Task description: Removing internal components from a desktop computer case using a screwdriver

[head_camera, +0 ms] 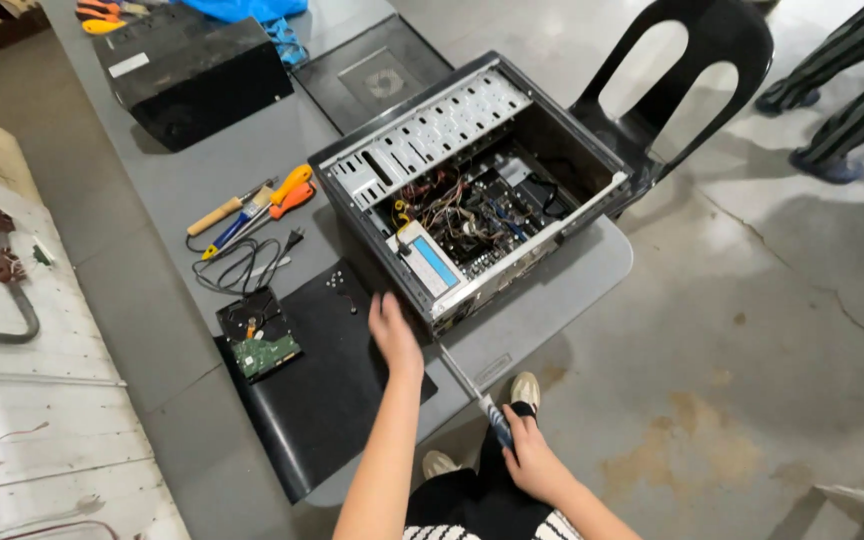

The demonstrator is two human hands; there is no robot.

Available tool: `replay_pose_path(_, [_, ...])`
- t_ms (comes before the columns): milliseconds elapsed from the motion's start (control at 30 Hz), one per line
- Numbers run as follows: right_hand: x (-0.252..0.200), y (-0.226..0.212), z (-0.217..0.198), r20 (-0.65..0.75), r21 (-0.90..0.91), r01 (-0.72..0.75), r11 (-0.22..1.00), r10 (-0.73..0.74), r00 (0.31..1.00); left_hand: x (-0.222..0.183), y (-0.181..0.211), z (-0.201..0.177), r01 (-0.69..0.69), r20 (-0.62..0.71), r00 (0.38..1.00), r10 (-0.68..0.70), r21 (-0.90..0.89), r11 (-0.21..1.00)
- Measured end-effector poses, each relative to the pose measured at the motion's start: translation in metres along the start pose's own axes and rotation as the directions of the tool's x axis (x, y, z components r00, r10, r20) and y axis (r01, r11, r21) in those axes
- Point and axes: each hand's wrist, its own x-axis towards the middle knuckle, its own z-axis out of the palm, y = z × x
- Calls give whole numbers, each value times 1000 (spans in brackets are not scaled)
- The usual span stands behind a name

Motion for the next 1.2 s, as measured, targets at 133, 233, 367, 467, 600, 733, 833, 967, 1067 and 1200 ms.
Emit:
replay_pose_path(133, [7,5,-7,-95,-8,-169,986,168,981,3,-111,-58,-8,32,999,7,29,1000])
replay_pose_path(233, [9,-5,-8,-80,-61,-218,974,213,974,-32,-145,-76,-90,134,990,44,355,930])
replay_pose_path(367, [3,-41,-26,23,-70,-305,950,307,951,-80,-135,-61,91,166,968,-189,468,879])
replay_pose_path(467, [0,-2,-4,23,-19,-94,995,94,995,-101,-124,-55,147,196,916,-350,648,747])
replay_pose_path(600, [-4,30,6,13,87,104,991,-105,994,-101,-111,-58,191,201,856,-475,733,653])
replay_pose_path(733, [0,17,-27,189,465,-197,863,121,974,-87,-128,-73,403,363,748,-556,418,814])
replay_pose_path(833, [4,3,-43,543,637,-599,484,270,795,-88,-116,-78,546,448,673,-589,236,804])
replay_pose_path(967, [11,5,-37,682,678,-636,369,9,731,-89,-98,-74,576,497,608,-619,262,775])
replay_pose_path(1067, [17,13,-23,512,593,-455,664,125,850,-91,-77,-70,369,475,543,-693,606,705])
replay_pose_path(1200, [19,15,-10,445,644,-510,570,264,856,-93,-78,-66,247,406,566,-718,747,617])
